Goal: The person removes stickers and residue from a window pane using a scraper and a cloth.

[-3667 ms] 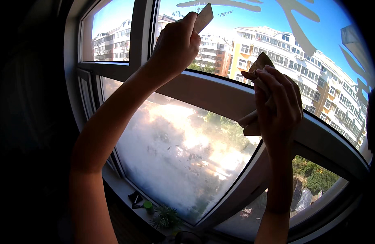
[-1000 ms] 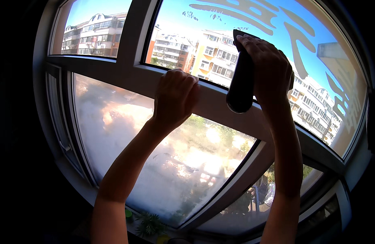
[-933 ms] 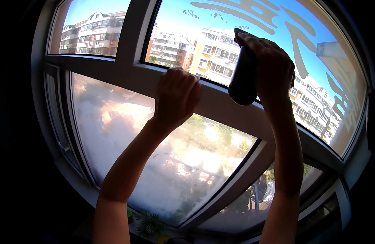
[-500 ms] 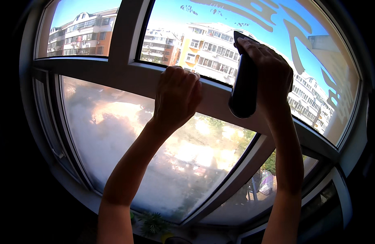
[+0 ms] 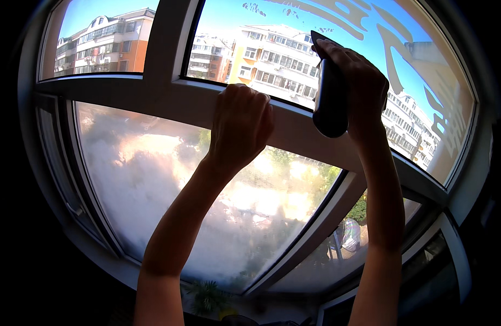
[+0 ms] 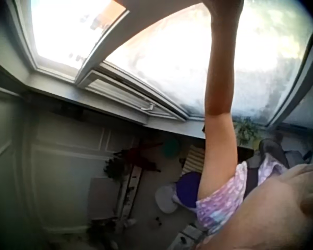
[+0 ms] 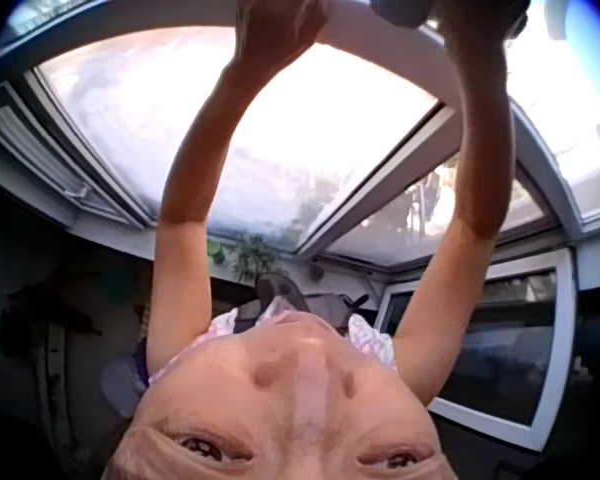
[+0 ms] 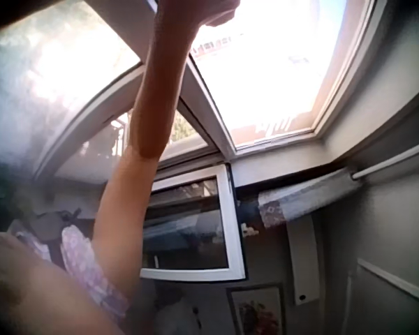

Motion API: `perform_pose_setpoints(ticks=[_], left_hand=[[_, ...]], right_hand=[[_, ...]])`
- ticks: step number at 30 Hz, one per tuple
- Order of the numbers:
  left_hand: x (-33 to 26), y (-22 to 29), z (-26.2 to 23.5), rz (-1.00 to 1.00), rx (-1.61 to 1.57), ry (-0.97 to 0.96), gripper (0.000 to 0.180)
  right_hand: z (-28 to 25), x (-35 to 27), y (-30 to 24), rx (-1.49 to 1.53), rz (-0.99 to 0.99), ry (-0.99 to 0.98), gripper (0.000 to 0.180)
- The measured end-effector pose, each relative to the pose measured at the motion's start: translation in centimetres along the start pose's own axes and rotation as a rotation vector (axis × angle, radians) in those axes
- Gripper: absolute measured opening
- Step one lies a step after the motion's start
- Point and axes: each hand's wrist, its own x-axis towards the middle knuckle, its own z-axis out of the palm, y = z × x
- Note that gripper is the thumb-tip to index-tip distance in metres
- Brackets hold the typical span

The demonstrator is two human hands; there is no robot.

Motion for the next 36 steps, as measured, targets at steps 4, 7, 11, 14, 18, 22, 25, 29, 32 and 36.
perform_pose_setpoints(ticks=[4, 7, 11, 14, 18, 22, 25, 29, 32, 36], left_hand=[[-0.1, 0.0, -0.2, -0.015, 0.02, -0.01, 0.008], [0.0, 0.2, -0.4, -0.051, 0.004, -0.073, 0.009], [-0.1, 0.0, -0.9, -0.06, -0.001, -0.099, 0.008], [-0.2, 0.0, -0.9, -0.066, -0.012, -0.109, 0.009], [-0.1, 0.2, -0.6, -0.052, -0.029, -0.11, 0.01], [-0.2, -0.1, -0.9, -0.06, -0.007, -0.091, 0.009], [-0.2, -0.1, -0.5, -0.058, -0.037, -0.08, 0.009], [-0.3, 0.0, -0.8, -0.063, -0.027, -0.083, 0.008], [-0.1, 0.3, -0.3, -0.063, -0.052, -0.063, 0.008], [-0.3, -0.3, -0.4, -0.037, -0.044, -0.016, 0.006]], right_hand=[[0.2, 0.3, 0.3, -0.048, -0.044, 0.03, 0.036], [-0.6, 2.5, 0.3, -0.014, 0.109, -0.123, 0.037], [0.4, 0.3, -0.5, -0.027, -0.062, 0.04, 0.037], [-0.3, 2.0, -0.5, 0.016, 0.068, -0.039, 0.036], [0.5, 0.1, 0.7, 0.004, -0.13, 0.008, 0.069], [0.2, 1.4, 0.2, 0.022, -0.05, -0.09, 0.072], [0.5, 2.0, 0.1, -0.003, -0.068, -0.08, 0.071], [0.8, 1.0, -0.5, -0.027, -0.108, -0.019, 0.063], [-0.2, 1.9, 0.5, 0.07, -0.076, -0.074, 0.061], [0.7, 0.7, -0.8, 0.051, -0.09, -0.006, 0.037]])
